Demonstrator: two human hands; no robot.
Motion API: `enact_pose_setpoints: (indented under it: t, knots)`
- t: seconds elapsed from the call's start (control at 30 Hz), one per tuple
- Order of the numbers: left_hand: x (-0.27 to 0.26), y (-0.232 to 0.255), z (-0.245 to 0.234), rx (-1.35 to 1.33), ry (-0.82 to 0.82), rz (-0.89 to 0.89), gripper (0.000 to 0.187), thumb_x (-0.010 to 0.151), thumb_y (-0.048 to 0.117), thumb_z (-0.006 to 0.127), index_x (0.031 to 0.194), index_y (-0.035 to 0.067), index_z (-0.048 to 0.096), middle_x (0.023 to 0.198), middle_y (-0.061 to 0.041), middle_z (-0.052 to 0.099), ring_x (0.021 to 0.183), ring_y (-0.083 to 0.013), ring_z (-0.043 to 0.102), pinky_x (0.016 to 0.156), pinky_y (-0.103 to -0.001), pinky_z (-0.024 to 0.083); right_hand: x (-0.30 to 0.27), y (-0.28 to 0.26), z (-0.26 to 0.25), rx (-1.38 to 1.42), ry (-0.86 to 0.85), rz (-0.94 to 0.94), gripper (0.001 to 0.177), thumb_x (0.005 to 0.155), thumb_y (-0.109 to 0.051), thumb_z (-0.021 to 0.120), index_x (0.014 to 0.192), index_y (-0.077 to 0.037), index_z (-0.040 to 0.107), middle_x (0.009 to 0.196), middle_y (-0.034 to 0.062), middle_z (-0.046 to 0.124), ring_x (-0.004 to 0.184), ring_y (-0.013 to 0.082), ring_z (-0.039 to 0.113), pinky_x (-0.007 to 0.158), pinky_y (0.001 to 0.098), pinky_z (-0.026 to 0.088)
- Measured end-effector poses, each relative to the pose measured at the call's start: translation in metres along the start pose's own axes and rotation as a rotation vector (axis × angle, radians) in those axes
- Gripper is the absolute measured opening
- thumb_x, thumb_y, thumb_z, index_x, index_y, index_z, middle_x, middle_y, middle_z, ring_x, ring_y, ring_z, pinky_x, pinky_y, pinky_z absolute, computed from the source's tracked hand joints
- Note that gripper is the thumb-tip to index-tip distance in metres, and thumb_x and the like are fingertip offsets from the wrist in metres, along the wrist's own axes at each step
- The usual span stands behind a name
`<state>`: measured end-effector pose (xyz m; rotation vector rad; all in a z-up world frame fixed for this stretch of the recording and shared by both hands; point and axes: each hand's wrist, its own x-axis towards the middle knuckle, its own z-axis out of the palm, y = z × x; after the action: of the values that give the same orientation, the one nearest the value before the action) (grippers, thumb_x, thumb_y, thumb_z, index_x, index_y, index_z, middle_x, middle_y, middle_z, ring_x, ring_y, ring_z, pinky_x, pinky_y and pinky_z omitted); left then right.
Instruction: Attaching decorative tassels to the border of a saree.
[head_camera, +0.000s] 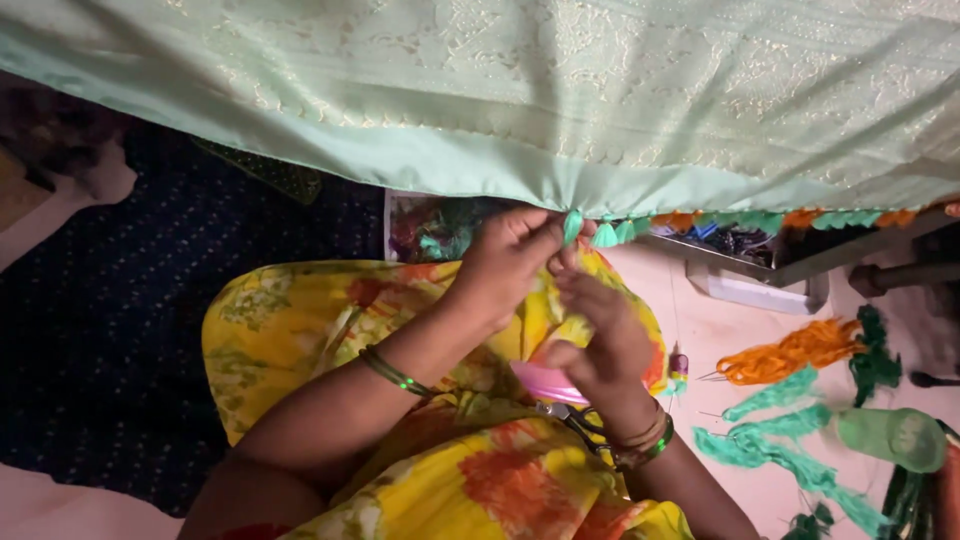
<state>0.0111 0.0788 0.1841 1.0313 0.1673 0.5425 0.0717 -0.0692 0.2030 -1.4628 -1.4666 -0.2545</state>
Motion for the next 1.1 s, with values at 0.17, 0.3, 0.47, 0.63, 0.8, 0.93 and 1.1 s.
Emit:
enact_pose_setpoints:
  t: [0.17, 0.3, 0.47, 0.63, 0.8, 0.93, 1.1]
  knots:
    - [-0.002, -0.006, 0.006, 0.241, 0.064, 0.219, 0.023, 0.107, 0.011, 0.055, 0.112, -0.003, 0.073, 0.089, 0.001, 0.070, 0.078, -0.0060, 0.059, 0.076, -0.023, 0.051, 0.029, 0.030, 0.008, 0.663, 0.189, 0.505, 0.035, 0.112, -0.035, 0.056, 0.111, 0.000, 0.062, 0.111, 0.0099, 0.070, 0.103, 0.0238, 0.068, 0.098, 0.0365, 0.056]
    - [-0.002, -0.007, 0.007, 0.163, 0.145, 0.164, 0.021, 0.107, 0.010, 0.059, 0.109, -0.005, 0.073, 0.085, -0.001, 0.067, 0.079, -0.0069, 0.059, 0.075, -0.024, 0.049, 0.042, 0.064, 0.020, 1.219, 0.165, 0.864, 0.028, 0.111, -0.027, 0.064, 0.104, 0.001, 0.064, 0.096, 0.0064, 0.064, 0.084, 0.0169, 0.058, 0.077, 0.0330, 0.048]
    - [-0.009, 0.035, 0.003, 0.529, 0.330, 0.232, 0.025, 0.096, 0.017, 0.066, 0.113, -0.003, 0.070, 0.086, 0.000, 0.071, 0.074, -0.0059, 0.058, 0.067, -0.026, 0.050, 0.062, 0.026, 0.036, 0.765, 0.268, 0.893, 0.018, 0.104, -0.018, 0.066, 0.101, -0.001, 0.065, 0.093, 0.0011, 0.062, 0.081, 0.0107, 0.055, 0.071, 0.0300, 0.045]
    - [0.013, 0.029, -0.005, 0.213, 0.024, 0.023, 0.025, 0.101, 0.018, 0.067, 0.105, -0.006, 0.074, 0.096, -0.002, 0.075, 0.092, -0.0096, 0.066, 0.084, -0.028, 0.054, -0.003, 0.067, 0.047, 0.414, 0.239, 0.678, 0.023, 0.111, -0.020, 0.062, 0.108, 0.002, 0.068, 0.102, 0.0058, 0.063, 0.097, 0.0116, 0.054, 0.089, 0.0268, 0.046]
    - [0.013, 0.020, 0.002, 0.345, 0.131, 0.158, 0.021, 0.095, 0.017, 0.073, 0.106, 0.000, 0.074, 0.100, -0.005, 0.076, 0.093, -0.0094, 0.066, 0.084, -0.028, 0.054, 0.048, 0.034, 0.026, 0.669, 0.178, 0.778, 0.023, 0.106, -0.023, 0.056, 0.118, -0.004, 0.061, 0.109, 0.0022, 0.064, 0.104, 0.0126, 0.058, 0.092, 0.0279, 0.049]
    - [-0.004, 0.014, -0.002, 0.870, 0.287, 0.584, 0.015, 0.093, 0.015, 0.073, 0.099, 0.002, 0.079, 0.101, -0.013, 0.074, 0.097, -0.0272, 0.070, 0.085, -0.035, 0.054, 0.058, 0.038, 0.026, 1.106, 0.221, 0.733, 0.018, 0.105, -0.017, 0.061, 0.117, -0.004, 0.058, 0.104, 0.0032, 0.064, 0.098, 0.0153, 0.061, 0.087, 0.0323, 0.050]
    - [-0.006, 0.042, -0.002, 0.973, 0.308, 0.659, 0.023, 0.092, 0.020, 0.074, 0.101, -0.001, 0.073, 0.097, -0.015, 0.072, 0.092, -0.0326, 0.070, 0.080, -0.038, 0.053, 0.048, 0.039, 0.043, 0.816, 0.269, 0.707, 0.017, 0.109, -0.016, 0.063, 0.114, 0.000, 0.063, 0.103, 0.0006, 0.064, 0.092, 0.0092, 0.056, 0.080, 0.0271, 0.046]
